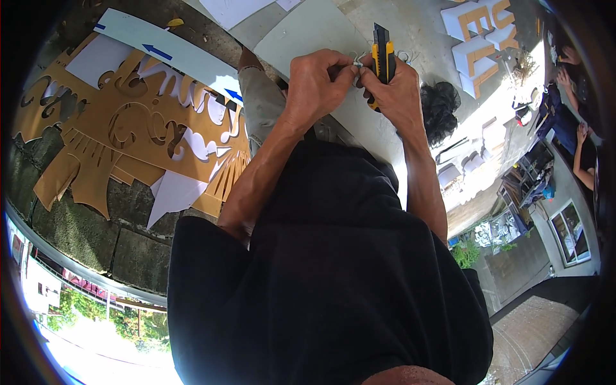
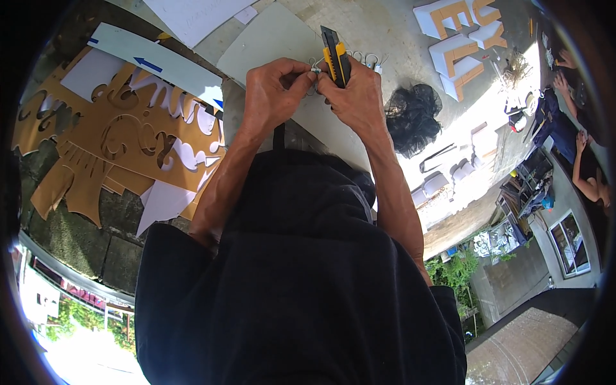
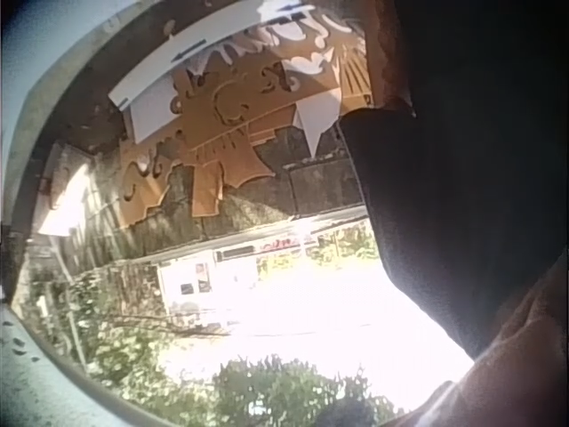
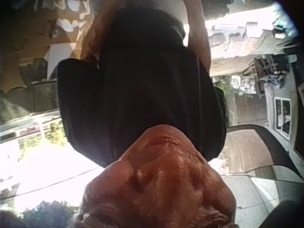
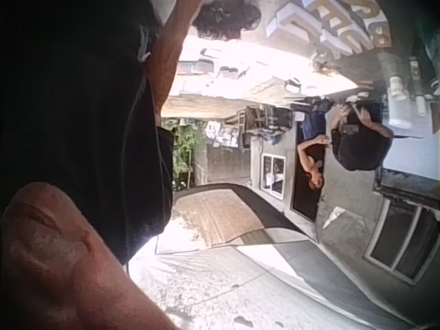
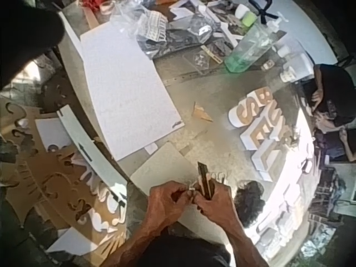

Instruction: The recorder uses a utility knife to trim and clean edges of small acrylic letters for a sign on a workbench.

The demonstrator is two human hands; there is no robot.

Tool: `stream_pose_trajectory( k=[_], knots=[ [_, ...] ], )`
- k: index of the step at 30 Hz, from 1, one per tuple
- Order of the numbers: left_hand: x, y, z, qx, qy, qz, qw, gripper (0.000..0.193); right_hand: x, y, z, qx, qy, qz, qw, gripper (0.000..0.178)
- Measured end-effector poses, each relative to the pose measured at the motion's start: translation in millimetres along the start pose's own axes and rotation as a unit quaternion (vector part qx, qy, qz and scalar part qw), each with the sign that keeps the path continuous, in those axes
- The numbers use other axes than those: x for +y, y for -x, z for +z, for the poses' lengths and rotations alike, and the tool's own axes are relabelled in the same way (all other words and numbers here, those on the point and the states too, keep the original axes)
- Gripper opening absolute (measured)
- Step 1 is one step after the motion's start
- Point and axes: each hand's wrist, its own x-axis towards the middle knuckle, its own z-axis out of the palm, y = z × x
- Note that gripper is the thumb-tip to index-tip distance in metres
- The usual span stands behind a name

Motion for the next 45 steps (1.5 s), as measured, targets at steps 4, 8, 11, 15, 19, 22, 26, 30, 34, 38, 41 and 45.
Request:
stream_pose_trajectory(
  k=[4,8,11,15,19,22,26,30,34,38,41,45],
  knots=[
    [-2,-3,-9,-0.056,0.04,-0.036,0.997,0.018,-1,-2,-6,-0.05,-0.084,0.003,0.995,0.019],
    [-5,-7,-16,-0.091,0.091,-0.082,0.988,0.018,-1,-4,-10,-0.088,-0.139,0.014,0.986,0.017],
    [-4,-8,-21,-0.104,0.135,-0.094,0.981,0.019,-2,-4,-11,-0.095,-0.162,0.027,0.982,0.016],
    [-2,-6,-21,-0.118,0.14,-0.102,0.978,0.018,-1,-4,-14,-0.1,-0.187,0.056,0.976,0.016],
    [-5,-6,-16,-0.095,0.132,-0.083,0.983,0.018,5,-5,-21,-0.094,-0.154,0.044,0.983,0.016],
    [-3,-3,-13,-0.077,0.059,-0.034,0.995,0.018,5,-5,-31,-0.035,-0.142,0.036,0.989,0.021],
    [2,-2,0,-0.037,0.029,-0.025,0.999,0.018,8,-10,-38,0.016,-0.064,0.006,0.998,0.02],
    [-1,0,16,0.036,-0.052,0.072,0.995,0.021,10,-20,-38,0.06,-0.036,0.015,0.997,0.02],
    [-11,5,14,0.035,-0.097,0.188,0.977,0.033,9,-19,-32,0.133,0.085,0.031,0.987,0.025],
    [-14,18,3,0.107,-0.164,0.262,0.945,0.038,17,-10,-32,0.21,0.121,-0.027,0.97,0.03],
    [-18,20,-1,0.156,-0.214,0.209,0.941,0.042,2,12,-29,0.145,0.031,0.019,0.989,0.036],
    [-25,22,2,0.12,-0.264,0.22,0.931,0.044,15,34,-22,0.049,0.057,-0.004,0.997,0.032]
  ],
)
